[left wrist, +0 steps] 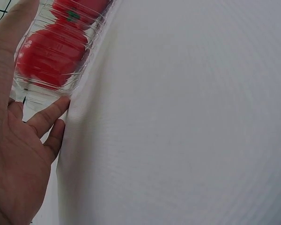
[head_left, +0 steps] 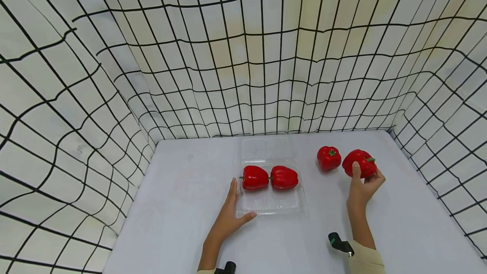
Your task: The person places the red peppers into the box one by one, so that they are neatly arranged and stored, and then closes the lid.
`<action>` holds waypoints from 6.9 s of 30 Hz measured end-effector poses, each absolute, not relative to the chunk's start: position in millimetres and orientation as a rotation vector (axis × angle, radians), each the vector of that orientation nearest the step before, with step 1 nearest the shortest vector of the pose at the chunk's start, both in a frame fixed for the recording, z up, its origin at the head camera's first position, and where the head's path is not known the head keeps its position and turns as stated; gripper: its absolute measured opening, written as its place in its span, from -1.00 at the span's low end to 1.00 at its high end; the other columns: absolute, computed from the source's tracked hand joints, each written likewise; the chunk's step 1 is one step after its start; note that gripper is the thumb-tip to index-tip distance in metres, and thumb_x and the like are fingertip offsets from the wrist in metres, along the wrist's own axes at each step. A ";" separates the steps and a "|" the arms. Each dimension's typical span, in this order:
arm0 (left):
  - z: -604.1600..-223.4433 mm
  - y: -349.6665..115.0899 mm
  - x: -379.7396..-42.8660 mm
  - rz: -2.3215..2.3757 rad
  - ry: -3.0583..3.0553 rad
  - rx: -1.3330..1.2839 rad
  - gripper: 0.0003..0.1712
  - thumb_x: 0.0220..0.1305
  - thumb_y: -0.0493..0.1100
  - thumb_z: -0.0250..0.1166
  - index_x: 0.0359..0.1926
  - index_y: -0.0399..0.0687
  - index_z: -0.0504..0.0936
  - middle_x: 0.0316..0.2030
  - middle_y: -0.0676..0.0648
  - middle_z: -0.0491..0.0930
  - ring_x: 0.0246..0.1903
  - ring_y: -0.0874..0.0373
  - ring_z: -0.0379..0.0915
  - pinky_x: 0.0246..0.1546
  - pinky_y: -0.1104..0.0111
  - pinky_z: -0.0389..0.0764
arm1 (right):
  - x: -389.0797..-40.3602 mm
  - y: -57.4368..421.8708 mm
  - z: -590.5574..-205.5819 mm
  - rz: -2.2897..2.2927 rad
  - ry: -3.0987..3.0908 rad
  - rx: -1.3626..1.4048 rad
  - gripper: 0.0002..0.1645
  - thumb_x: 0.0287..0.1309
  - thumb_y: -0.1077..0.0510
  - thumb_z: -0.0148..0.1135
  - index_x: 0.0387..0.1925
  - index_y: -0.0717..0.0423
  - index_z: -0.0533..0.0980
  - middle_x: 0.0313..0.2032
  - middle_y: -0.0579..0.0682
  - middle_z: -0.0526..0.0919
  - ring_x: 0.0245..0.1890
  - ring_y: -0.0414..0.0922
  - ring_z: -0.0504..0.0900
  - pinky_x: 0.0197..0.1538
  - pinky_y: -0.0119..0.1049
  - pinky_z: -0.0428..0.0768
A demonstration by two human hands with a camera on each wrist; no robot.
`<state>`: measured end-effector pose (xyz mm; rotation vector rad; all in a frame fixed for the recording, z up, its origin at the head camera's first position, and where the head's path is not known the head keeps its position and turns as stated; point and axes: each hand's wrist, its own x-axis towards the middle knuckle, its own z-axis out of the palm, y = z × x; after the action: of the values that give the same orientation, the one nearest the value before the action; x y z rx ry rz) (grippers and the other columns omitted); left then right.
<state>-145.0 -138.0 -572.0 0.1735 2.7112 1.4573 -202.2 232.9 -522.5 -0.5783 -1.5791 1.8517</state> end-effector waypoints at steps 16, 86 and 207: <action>-569.7 -138.7 -145.0 1.475 2.702 0.173 0.35 -0.02 0.29 0.45 0.56 0.30 -0.30 0.56 0.10 -0.27 0.54 -0.02 -0.21 0.42 -0.13 0.13 | -195.7 188.8 -498.2 2.268 -1.502 -0.239 -0.30 0.34 0.16 0.16 0.34 -0.11 0.02 0.38 -0.09 0.15 0.39 -0.12 0.16 0.01 -0.50 0.63; -568.0 -137.8 -142.3 1.535 2.708 0.217 0.33 0.01 0.25 0.45 0.57 0.20 -0.26 0.56 0.01 -0.18 0.44 -0.17 0.13 0.32 -0.10 0.32 | -171.1 77.7 -536.4 1.570 -2.538 0.649 -0.14 -0.16 -0.09 0.55 0.23 -0.09 0.41 0.18 -0.05 0.51 0.21 -0.03 0.49 0.09 -0.08 0.66; -572.7 -137.3 -146.8 1.539 2.706 0.216 0.32 -0.02 0.31 0.43 0.56 0.28 -0.26 0.56 0.03 -0.18 0.54 -0.08 -0.19 0.38 -0.12 0.19 | -168.0 84.4 -534.6 1.278 -2.519 0.682 -0.62 -0.01 0.21 0.49 -0.08 0.07 0.63 -0.13 -0.04 0.60 -0.15 -0.15 0.60 -0.20 -0.37 0.71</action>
<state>-146.8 -137.3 -572.7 0.2158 2.7063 1.5390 -168.0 84.4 -534.6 0.6820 -2.5192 1.2779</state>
